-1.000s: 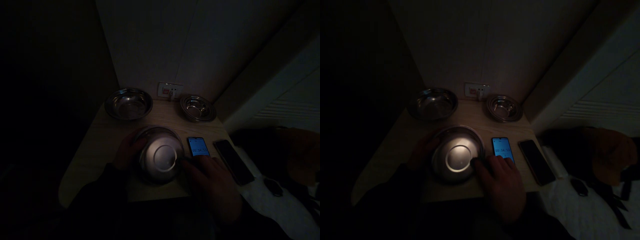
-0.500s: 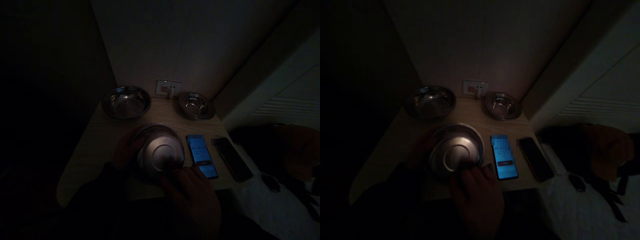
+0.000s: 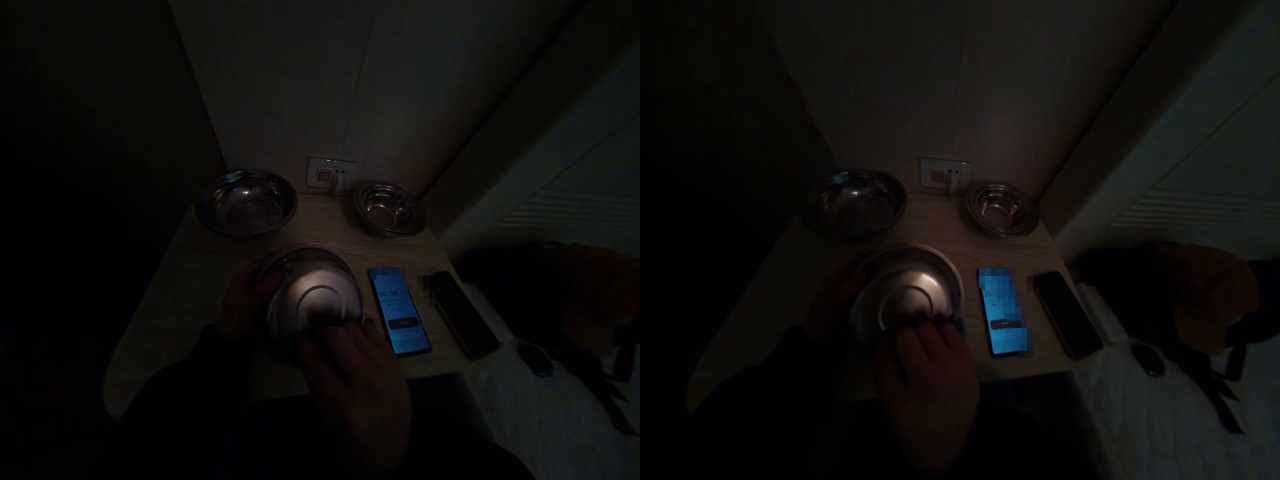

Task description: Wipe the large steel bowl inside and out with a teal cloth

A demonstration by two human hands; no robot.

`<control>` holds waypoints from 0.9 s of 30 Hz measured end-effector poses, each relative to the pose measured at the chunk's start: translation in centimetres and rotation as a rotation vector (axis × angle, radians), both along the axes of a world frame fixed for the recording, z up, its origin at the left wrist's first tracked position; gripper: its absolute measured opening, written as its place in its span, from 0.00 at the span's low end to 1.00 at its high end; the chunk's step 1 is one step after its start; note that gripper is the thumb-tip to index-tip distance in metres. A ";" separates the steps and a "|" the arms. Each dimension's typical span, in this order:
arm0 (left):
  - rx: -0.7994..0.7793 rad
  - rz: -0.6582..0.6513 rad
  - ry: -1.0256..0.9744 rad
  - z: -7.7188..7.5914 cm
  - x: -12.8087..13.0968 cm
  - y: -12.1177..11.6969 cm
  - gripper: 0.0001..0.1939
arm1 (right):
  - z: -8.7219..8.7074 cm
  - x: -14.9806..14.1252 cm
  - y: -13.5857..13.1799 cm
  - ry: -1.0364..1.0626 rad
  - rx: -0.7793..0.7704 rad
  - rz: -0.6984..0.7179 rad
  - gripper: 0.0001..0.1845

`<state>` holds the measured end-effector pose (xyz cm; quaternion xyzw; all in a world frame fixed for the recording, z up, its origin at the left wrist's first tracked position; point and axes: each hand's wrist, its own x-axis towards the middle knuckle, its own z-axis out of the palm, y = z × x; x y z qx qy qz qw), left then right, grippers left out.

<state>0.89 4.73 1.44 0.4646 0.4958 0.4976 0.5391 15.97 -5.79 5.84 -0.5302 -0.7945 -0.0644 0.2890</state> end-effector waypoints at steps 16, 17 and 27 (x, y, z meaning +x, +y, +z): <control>0.012 -0.028 -0.037 0.0 0.3 0.1 0.28 | 0.1 2.5 -0.1 -0.100 -0.011 0.056 0.12; 0.014 -0.032 -0.038 0.0 0.3 0.0 0.28 | 0.3 1.7 0.4 -0.092 -0.011 0.060 0.13; 0.017 -0.072 -0.029 0.2 0.3 -0.2 0.29 | 0.6 2.1 0.0 -0.108 -0.033 0.091 0.13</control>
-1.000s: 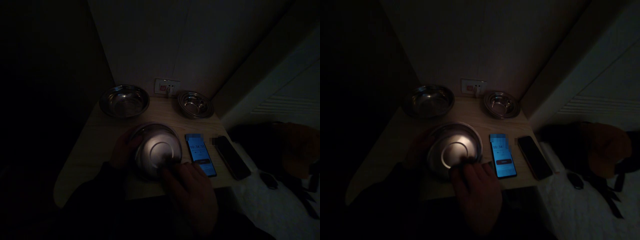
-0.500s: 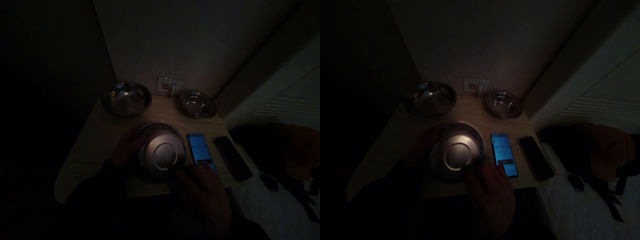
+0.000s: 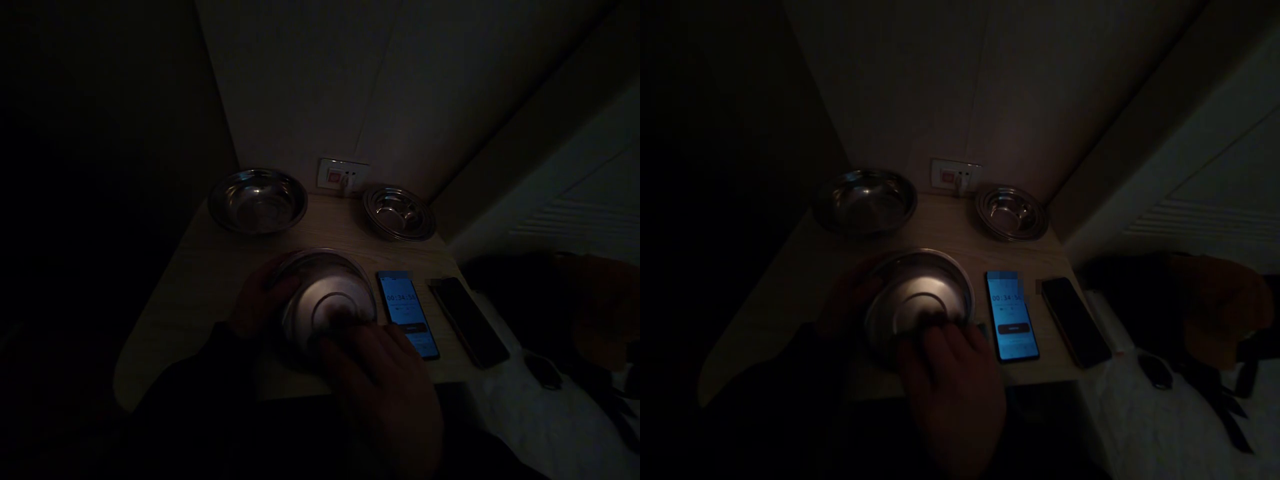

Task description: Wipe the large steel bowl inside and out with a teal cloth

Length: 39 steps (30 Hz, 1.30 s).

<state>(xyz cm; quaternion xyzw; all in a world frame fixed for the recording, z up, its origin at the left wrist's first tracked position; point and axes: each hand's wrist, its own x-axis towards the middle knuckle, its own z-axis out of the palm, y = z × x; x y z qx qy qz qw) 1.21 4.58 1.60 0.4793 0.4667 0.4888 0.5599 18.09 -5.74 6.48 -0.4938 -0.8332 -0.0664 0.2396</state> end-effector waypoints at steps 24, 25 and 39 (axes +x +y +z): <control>0.085 -0.062 0.041 -0.2 -0.1 0.1 0.28 | 1.1 3.4 1.9 -0.160 0.076 -0.032 0.12; 0.080 -0.057 0.040 -0.2 -0.1 0.1 0.28 | 0.7 3.4 1.1 -0.139 0.071 -0.020 0.13; 0.045 -0.062 -0.002 -0.1 -0.1 0.0 0.27 | 1.2 1.6 3.7 -0.081 0.097 -0.031 0.13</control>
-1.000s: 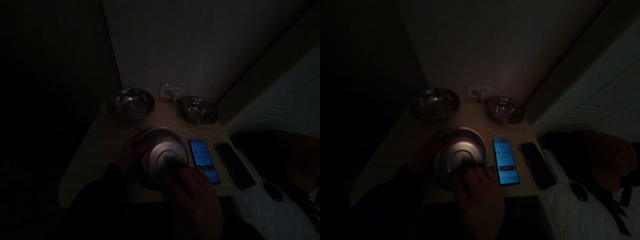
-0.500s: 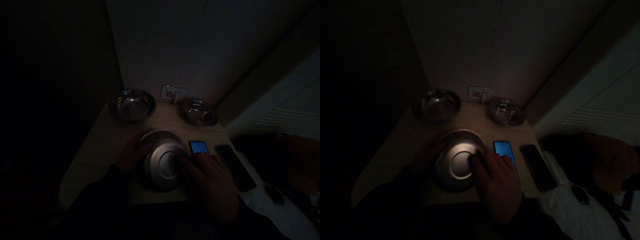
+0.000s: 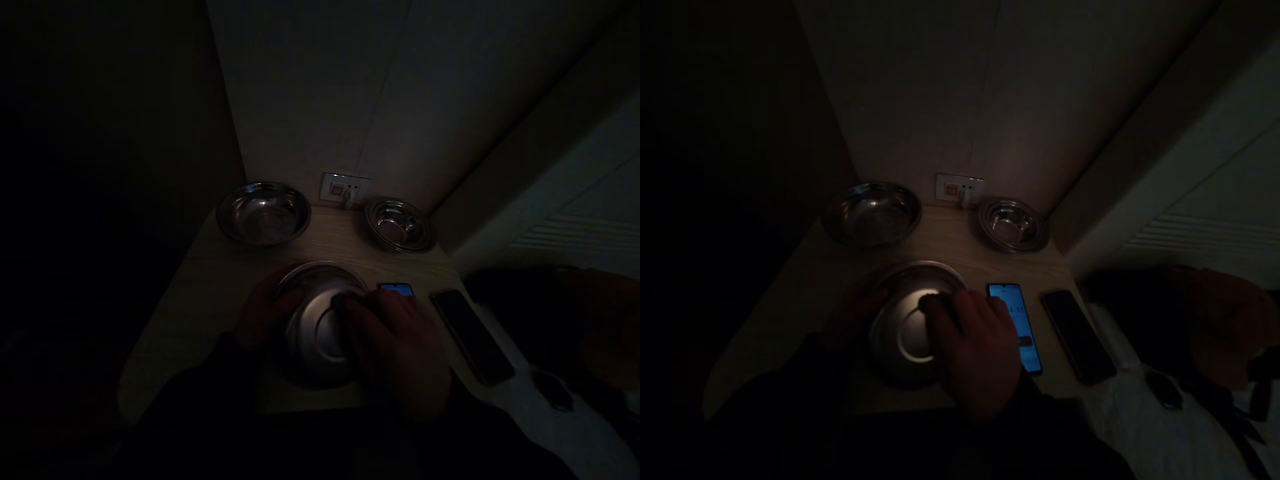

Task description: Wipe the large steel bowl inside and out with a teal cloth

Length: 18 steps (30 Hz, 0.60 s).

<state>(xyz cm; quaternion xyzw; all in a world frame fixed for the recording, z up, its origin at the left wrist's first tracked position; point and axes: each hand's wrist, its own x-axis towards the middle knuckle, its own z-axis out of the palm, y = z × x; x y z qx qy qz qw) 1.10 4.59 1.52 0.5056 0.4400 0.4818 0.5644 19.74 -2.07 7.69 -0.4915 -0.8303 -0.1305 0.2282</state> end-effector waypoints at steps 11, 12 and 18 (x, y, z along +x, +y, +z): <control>0.039 -0.010 -0.023 -0.6 -0.1 0.1 0.25 | -1.9 -4.4 -3.3 0.169 -0.006 -0.008 0.14; 0.039 -0.008 -0.030 -0.5 0.0 0.0 0.24 | -1.5 -4.7 -2.7 0.153 -0.002 0.002 0.14; 0.029 -0.027 -0.004 0.0 -0.1 0.0 0.27 | -0.1 -1.1 0.7 0.047 0.032 -0.074 0.12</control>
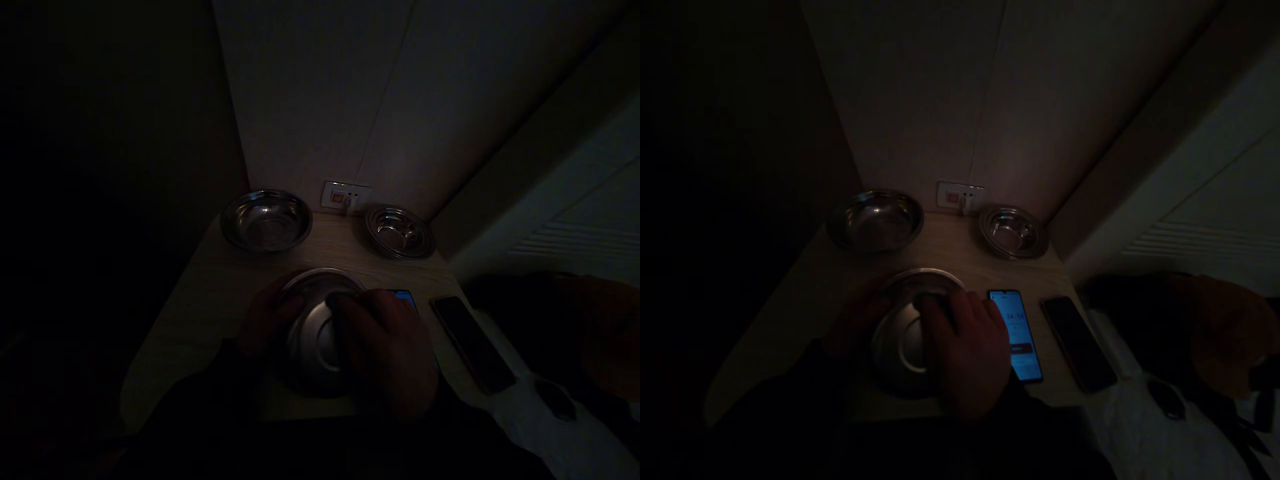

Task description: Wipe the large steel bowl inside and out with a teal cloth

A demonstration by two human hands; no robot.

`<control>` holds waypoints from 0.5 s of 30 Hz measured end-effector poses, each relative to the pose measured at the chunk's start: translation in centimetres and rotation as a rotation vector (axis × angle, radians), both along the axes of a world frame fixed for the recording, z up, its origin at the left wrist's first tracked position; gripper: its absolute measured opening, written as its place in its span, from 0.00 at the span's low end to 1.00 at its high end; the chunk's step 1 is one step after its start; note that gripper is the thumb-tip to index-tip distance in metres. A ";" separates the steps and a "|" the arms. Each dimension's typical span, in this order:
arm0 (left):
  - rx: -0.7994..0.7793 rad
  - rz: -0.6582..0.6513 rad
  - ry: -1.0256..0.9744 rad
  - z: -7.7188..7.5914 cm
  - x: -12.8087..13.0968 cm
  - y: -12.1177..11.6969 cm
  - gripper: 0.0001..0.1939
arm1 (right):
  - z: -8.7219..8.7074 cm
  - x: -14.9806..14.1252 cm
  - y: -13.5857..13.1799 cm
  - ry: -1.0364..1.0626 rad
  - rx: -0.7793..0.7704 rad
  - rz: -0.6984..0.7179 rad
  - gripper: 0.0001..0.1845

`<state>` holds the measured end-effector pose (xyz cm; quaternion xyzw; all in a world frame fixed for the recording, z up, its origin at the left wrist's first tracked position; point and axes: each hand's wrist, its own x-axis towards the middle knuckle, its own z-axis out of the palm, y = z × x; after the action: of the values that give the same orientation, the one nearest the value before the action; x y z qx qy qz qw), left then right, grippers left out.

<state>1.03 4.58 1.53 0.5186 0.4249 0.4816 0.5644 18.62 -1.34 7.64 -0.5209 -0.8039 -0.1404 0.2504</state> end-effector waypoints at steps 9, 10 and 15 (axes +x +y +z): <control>0.000 0.022 -0.006 -0.3 0.0 0.1 0.24 | -1.9 -3.5 -2.8 0.138 -0.034 0.039 0.11; -0.001 0.021 -0.008 -0.4 0.0 0.1 0.25 | -1.9 -3.8 -3.1 0.159 -0.053 0.041 0.12; 0.009 0.006 0.019 -0.4 0.0 0.0 0.25 | -0.6 -1.4 -0.7 0.013 -0.032 0.092 0.11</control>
<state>1.00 4.59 1.14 0.5243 0.4295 0.4803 0.5568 17.23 -2.04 7.03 -0.4883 -0.8275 -0.1123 0.2535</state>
